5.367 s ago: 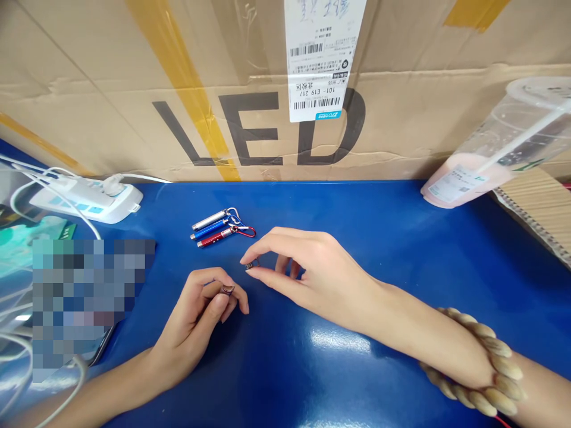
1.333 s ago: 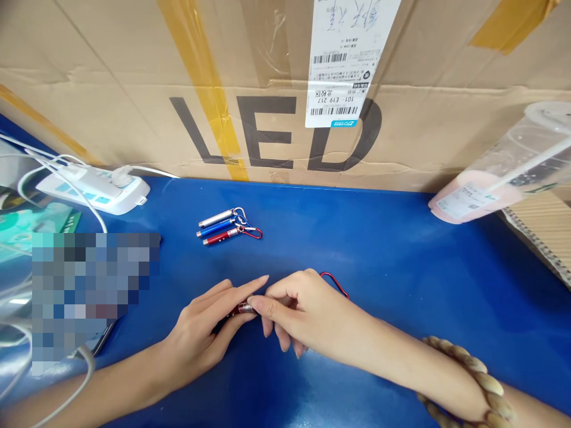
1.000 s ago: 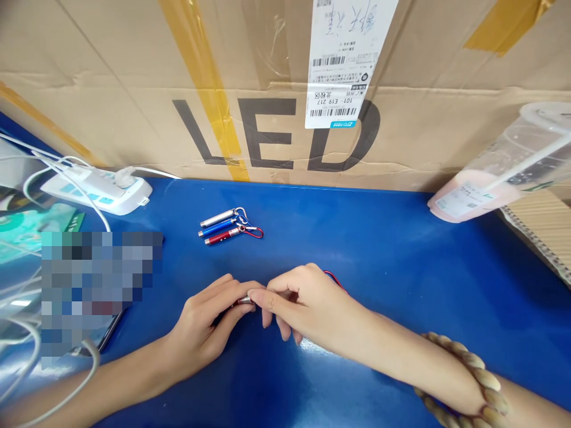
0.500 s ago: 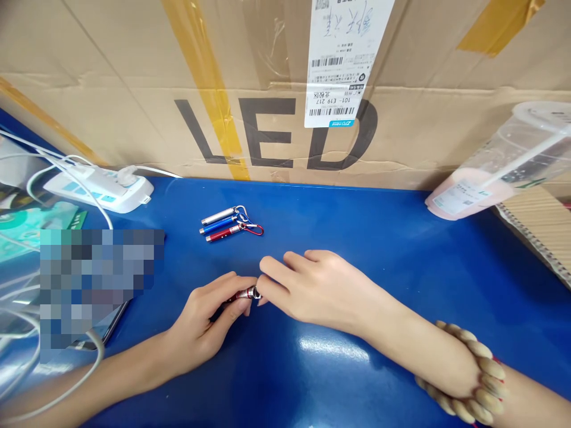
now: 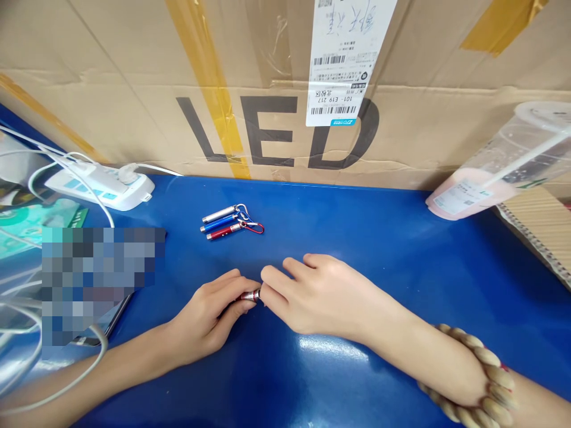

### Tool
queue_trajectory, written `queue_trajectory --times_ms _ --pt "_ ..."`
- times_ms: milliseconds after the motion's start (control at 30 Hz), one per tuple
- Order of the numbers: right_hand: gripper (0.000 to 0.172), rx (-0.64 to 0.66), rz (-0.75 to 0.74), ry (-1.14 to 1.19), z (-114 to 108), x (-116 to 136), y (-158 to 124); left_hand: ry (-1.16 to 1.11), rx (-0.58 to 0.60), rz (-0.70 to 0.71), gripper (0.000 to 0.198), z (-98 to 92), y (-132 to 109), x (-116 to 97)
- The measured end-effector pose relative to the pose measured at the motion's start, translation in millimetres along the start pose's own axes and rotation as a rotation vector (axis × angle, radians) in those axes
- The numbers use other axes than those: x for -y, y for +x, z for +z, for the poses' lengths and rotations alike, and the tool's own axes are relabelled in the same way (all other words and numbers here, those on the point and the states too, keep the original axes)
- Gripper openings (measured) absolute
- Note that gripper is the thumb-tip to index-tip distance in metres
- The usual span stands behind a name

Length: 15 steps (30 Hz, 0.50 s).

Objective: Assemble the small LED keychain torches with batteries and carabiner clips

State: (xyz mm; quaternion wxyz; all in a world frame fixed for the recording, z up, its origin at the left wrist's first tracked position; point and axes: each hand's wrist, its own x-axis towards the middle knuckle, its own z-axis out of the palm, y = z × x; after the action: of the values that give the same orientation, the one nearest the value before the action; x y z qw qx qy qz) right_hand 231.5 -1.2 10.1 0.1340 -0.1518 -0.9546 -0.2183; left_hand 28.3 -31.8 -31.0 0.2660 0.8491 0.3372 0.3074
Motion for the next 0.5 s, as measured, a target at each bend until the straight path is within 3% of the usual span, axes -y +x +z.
queue_trajectory --times_ms 500 --pt "0.032 -0.002 0.011 0.021 -4.9 1.5 -0.1 0.039 0.049 0.054 0.009 -1.4 -0.4 3.0"
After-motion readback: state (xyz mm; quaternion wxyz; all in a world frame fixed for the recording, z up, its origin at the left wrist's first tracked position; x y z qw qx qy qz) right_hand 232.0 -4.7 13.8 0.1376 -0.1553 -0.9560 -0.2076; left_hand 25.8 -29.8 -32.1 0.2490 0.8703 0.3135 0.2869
